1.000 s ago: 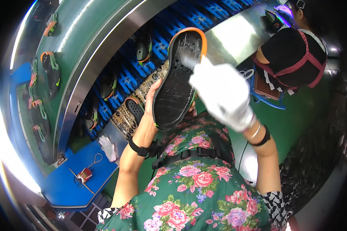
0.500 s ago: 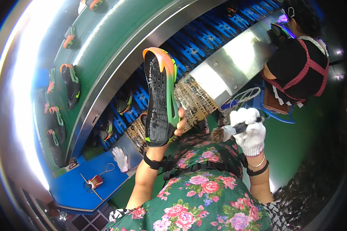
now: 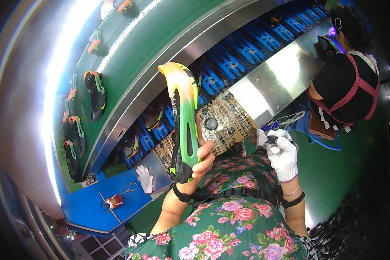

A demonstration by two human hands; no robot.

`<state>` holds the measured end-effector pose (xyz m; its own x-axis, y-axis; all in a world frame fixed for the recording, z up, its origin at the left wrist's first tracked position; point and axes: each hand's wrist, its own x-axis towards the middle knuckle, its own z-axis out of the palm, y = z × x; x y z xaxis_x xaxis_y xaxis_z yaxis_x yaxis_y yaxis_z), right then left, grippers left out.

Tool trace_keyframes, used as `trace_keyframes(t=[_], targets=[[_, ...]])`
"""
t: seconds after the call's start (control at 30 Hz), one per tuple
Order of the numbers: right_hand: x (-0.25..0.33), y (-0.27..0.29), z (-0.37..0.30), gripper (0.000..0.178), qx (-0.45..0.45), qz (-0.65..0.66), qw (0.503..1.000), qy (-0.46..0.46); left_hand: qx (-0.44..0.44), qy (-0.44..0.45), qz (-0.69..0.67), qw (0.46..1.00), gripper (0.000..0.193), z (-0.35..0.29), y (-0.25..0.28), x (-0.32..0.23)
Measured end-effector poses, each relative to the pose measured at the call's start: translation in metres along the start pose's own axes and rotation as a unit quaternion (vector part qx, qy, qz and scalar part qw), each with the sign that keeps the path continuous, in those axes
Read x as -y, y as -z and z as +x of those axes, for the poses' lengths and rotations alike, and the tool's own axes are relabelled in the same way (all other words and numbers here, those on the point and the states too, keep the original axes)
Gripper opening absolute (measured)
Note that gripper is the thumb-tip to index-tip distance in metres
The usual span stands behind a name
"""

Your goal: Apply glue to the bottom of shoe soles using a brush on a manufacturing line.

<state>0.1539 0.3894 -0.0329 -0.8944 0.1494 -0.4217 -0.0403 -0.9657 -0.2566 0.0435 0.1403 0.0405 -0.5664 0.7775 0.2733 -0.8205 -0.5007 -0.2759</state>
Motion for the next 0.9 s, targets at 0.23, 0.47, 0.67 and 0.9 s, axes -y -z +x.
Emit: trace_keyframes(t=[0.23, 0.47, 0.67, 0.9], targets=[[-0.008, 0.013, 0.018, 0.021, -0.018, 0.013, 1.000, -0.011, -0.336, -0.122, 0.387, 0.850, 0.109, 0.019, -0.041, 0.025], [-0.015, 0.024, 0.029, 0.020, -0.059, -0.031, 0.998, 0.001, -0.386, -0.139, 0.447, 0.795, 0.106, -0.049, -0.017, -0.014], [-0.017, 0.031, 0.032, 0.020, -0.065, -0.045, 0.997, 0.013, -0.337, -0.101, 0.551, 0.757, 0.112, -0.019, -0.041, -0.013], [-0.028, 0.021, 0.026, 0.018, -0.071, -0.091, 0.993, 0.011, -0.146, -0.112, 0.534, 0.825, 0.117, 0.060, -0.085, -0.041]])
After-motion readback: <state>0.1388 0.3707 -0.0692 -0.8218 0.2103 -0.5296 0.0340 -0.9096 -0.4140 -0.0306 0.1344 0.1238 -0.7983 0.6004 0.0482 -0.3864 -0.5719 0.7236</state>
